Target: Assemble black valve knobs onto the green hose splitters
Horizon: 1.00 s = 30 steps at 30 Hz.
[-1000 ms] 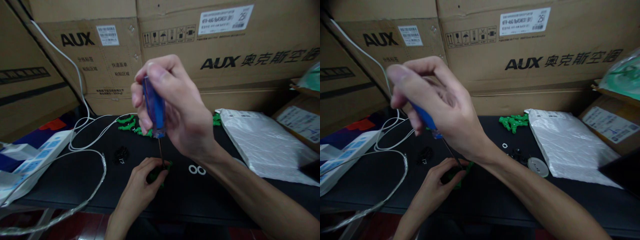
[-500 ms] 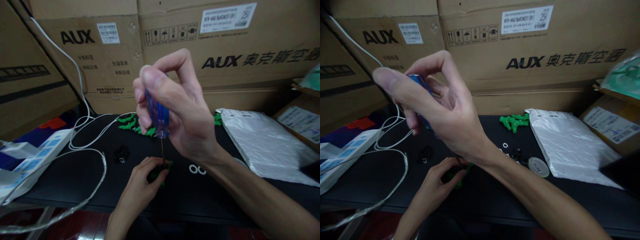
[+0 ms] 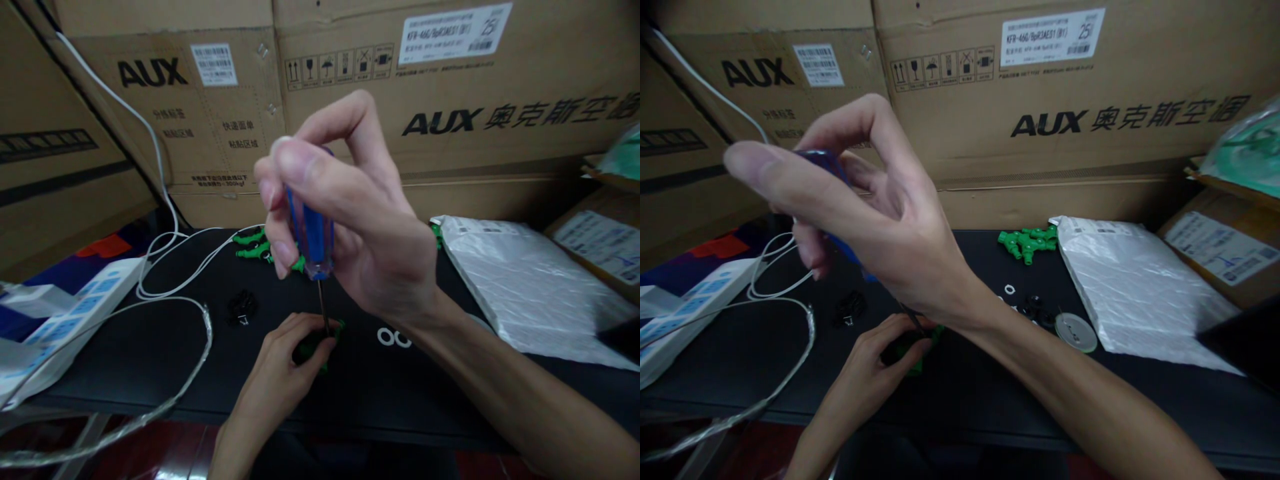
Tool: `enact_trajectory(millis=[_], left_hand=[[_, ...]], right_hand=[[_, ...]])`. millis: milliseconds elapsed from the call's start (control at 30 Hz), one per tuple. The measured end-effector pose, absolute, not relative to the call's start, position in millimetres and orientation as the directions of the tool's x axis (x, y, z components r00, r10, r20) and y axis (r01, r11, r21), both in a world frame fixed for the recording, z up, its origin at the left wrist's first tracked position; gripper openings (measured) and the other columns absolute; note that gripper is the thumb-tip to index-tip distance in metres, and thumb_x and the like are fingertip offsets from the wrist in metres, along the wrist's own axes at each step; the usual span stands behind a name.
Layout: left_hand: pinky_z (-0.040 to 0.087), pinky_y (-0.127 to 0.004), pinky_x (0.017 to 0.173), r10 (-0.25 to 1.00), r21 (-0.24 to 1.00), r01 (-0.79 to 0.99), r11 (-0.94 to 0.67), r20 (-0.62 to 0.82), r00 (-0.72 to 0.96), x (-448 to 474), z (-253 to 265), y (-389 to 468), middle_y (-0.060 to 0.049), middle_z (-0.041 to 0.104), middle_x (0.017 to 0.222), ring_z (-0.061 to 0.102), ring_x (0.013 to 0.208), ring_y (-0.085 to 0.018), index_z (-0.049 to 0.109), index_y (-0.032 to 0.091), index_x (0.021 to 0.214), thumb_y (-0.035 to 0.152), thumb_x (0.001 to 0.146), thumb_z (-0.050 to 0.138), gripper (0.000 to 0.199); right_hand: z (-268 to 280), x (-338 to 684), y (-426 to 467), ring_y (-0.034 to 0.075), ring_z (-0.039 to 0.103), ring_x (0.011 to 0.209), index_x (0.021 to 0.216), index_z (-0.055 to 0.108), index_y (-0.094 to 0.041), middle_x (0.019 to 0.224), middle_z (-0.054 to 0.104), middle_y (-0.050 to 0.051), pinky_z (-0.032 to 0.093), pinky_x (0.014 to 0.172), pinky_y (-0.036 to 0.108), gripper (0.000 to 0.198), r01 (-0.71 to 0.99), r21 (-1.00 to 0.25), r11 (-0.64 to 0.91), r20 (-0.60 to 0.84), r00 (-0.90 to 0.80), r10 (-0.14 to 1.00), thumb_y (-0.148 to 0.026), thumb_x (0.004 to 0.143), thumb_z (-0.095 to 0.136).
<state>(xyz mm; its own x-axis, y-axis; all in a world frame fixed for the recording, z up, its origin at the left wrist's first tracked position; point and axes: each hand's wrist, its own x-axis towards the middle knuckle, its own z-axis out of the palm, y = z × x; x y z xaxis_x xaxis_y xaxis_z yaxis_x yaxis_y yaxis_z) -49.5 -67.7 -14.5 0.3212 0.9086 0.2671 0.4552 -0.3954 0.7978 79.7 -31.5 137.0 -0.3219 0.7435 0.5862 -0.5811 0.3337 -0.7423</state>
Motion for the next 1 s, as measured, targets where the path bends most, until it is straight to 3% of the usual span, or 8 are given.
enact_trajectory(millis=[200, 300, 400, 500, 667, 733, 833, 1000], left_hand=[[0.055, -0.032, 0.09, 0.912, 0.799, 0.46, -0.388, 0.261, 0.318, -50, -13, -67, -0.001, 0.075, 0.104, 0.07, 0.098, -0.019, 0.071, 0.024, 0.101, 0.016, 0.093, 0.066, 0.012], [0.054, -0.033, 0.091, 0.91, 0.801, 0.453, -0.391, 0.263, 0.321, -49, -13, -67, -0.002, 0.076, 0.105, 0.07, 0.1, -0.02, 0.071, 0.023, 0.103, 0.016, 0.093, 0.066, 0.013], [0.054, -0.033, 0.091, 0.909, 0.803, 0.449, -0.393, 0.263, 0.325, -49, -13, -67, -0.001, 0.076, 0.105, 0.07, 0.101, -0.019, 0.071, 0.024, 0.103, 0.017, 0.094, 0.065, 0.012], [0.054, -0.033, 0.091, 0.91, 0.804, 0.45, -0.39, 0.262, 0.321, -49, -14, -67, -0.001, 0.076, 0.107, 0.07, 0.102, -0.02, 0.071, 0.024, 0.104, 0.018, 0.094, 0.066, 0.013], [0.054, -0.034, 0.094, 0.912, 0.804, 0.451, -0.388, 0.263, 0.315, -49, -12, -68, -0.002, 0.076, 0.107, 0.07, 0.103, -0.021, 0.072, 0.024, 0.104, 0.018, 0.093, 0.066, 0.014], [0.055, -0.034, 0.093, 0.911, 0.801, 0.454, -0.39, 0.262, 0.32, -49, -12, -68, -0.002, 0.076, 0.107, 0.07, 0.103, -0.021, 0.072, 0.024, 0.104, 0.018, 0.093, 0.066, 0.014], [0.056, -0.033, 0.09, 0.911, 0.8, 0.459, -0.386, 0.254, 0.324, -50, -13, -68, -0.003, 0.076, 0.108, 0.07, 0.102, -0.021, 0.073, 0.024, 0.106, 0.019, 0.094, 0.065, 0.015], [0.055, -0.031, 0.092, 0.908, 0.787, 0.468, -0.402, 0.279, 0.311, -52, -17, -67, -0.001, 0.077, 0.108, 0.07, 0.103, -0.02, 0.073, 0.025, 0.107, 0.021, 0.093, 0.067, 0.016]], right_hand=[[135, 84, -32, 0.008, 0.021, 0.039, 0.088, 0.038, -0.027, 0.052, 0.037, -0.013, 0.021, 0.036, 0.016, 0.018, -0.575, -0.768, 0.281, 0.563, -0.397, 0.725, -0.037, 0.102, 0.045], [135, 89, -28, 0.01, 0.03, 0.045, 0.088, 0.05, -0.022, 0.06, 0.039, -0.007, 0.03, 0.041, 0.021, 0.034, -0.554, -0.768, 0.321, 0.595, -0.431, 0.678, -0.023, 0.107, 0.021], [136, 86, -29, 0.008, 0.047, 0.051, 0.084, 0.047, -0.021, 0.07, 0.049, -0.007, 0.043, 0.05, 0.021, 0.024, -0.557, -0.751, 0.355, 0.603, -0.359, 0.712, -0.012, 0.102, 0.035], [139, 81, -33, 0.01, 0.058, 0.052, 0.081, 0.039, -0.023, 0.073, 0.059, -0.007, 0.049, 0.05, 0.023, 0.024, -0.566, -0.749, 0.346, 0.587, -0.323, 0.742, -0.027, 0.099, 0.054], [142, 83, -35, 0.005, 0.029, 0.036, 0.083, 0.034, -0.026, 0.052, 0.043, -0.013, 0.026, 0.032, 0.014, 0.04, -0.562, -0.788, 0.253, 0.535, -0.42, 0.733, -0.055, 0.093, 0.06], [142, 89, -31, 0.005, 0.02, 0.039, 0.081, 0.037, -0.025, 0.05, 0.034, -0.012, 0.021, 0.033, 0.013, 0.028, -0.525, -0.818, 0.234, 0.519, -0.5, 0.693, -0.044, 0.101, 0.043], [143, 101, -22, 0.005, 0.028, 0.042, 0.078, 0.047, -0.022, 0.056, 0.034, -0.009, 0.034, 0.037, 0.012, 0.032, -0.508, -0.841, 0.185, 0.517, -0.655, 0.551, -0.027, 0.1, 0.023], [148, 119, -11, 0.005, 0.044, 0.044, 0.078, 0.052, -0.022, 0.058, 0.036, -0.009, 0.047, 0.043, 0.017, 0.042, -0.47, -0.876, 0.11, 0.477, -0.807, 0.348, -0.029, 0.094, 0.014]])
